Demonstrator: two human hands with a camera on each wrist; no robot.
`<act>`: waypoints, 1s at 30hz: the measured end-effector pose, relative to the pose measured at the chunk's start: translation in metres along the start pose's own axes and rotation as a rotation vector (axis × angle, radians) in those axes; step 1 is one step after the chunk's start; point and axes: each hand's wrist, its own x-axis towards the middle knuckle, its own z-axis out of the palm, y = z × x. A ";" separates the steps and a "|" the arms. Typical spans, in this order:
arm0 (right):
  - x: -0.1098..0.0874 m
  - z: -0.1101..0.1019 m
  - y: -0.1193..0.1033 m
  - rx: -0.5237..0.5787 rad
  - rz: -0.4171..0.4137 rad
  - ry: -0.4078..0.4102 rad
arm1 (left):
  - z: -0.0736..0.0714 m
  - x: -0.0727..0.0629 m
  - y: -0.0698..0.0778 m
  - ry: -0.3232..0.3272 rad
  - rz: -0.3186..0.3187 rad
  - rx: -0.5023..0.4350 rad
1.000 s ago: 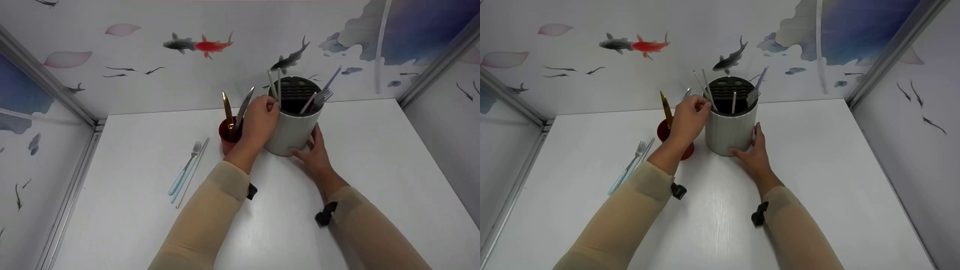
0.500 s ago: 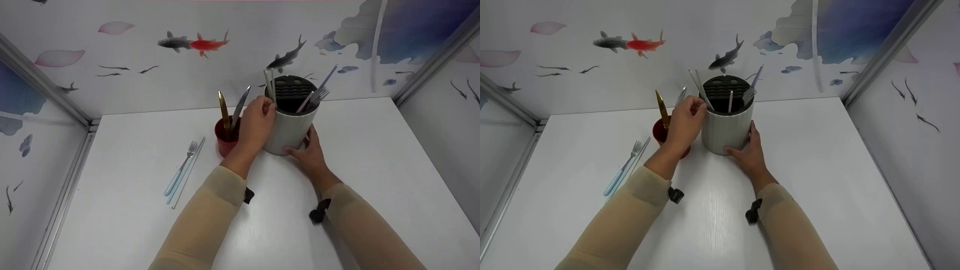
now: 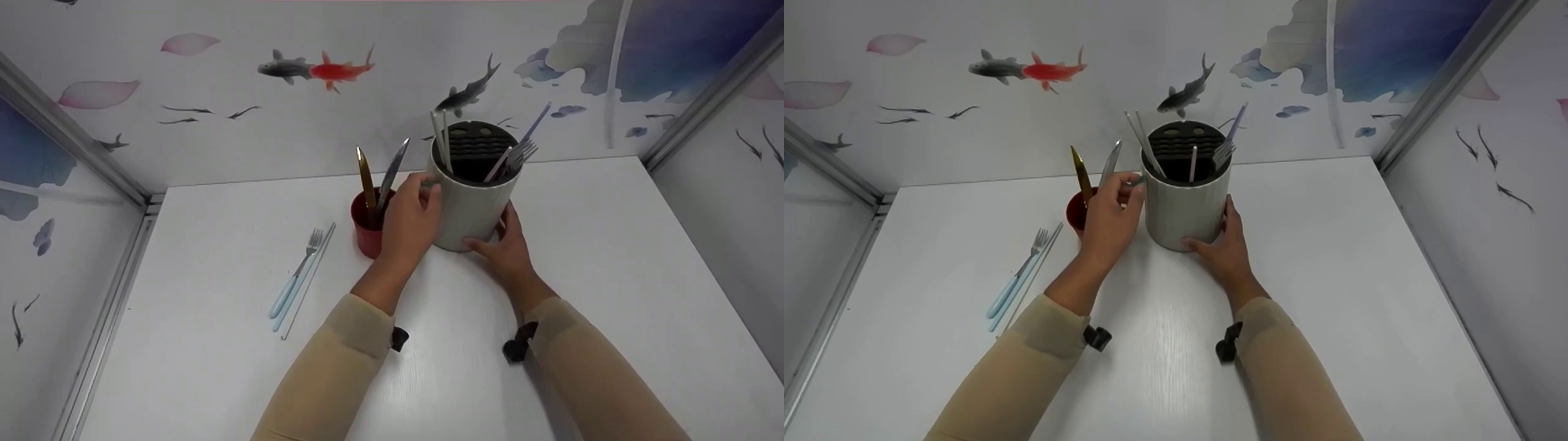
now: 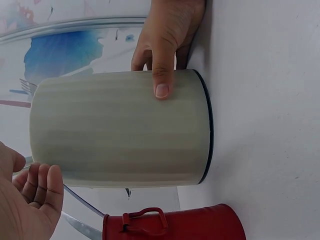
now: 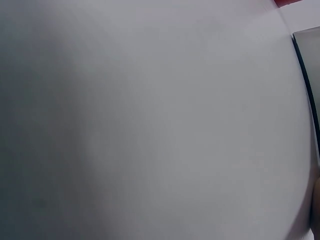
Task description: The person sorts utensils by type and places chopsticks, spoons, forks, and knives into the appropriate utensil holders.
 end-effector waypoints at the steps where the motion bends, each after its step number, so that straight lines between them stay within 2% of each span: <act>1: 0.000 0.000 0.000 -0.001 0.001 -0.001 | 0.000 -0.001 -0.001 -0.002 -0.008 -0.006; 15: 0.001 0.002 0.001 0.027 -0.028 0.004 | -0.009 -0.018 -0.026 0.035 -0.066 -0.071; 20: 0.000 0.002 0.001 0.029 -0.007 0.000 | -0.018 -0.027 -0.037 0.067 -0.075 -0.084; 25: 0.000 0.002 0.001 0.035 0.026 -0.009 | -0.032 -0.036 -0.050 0.116 -0.084 -0.038; 30: 0.000 0.002 0.002 0.033 0.022 -0.001 | -0.045 -0.044 -0.068 0.159 -0.114 0.039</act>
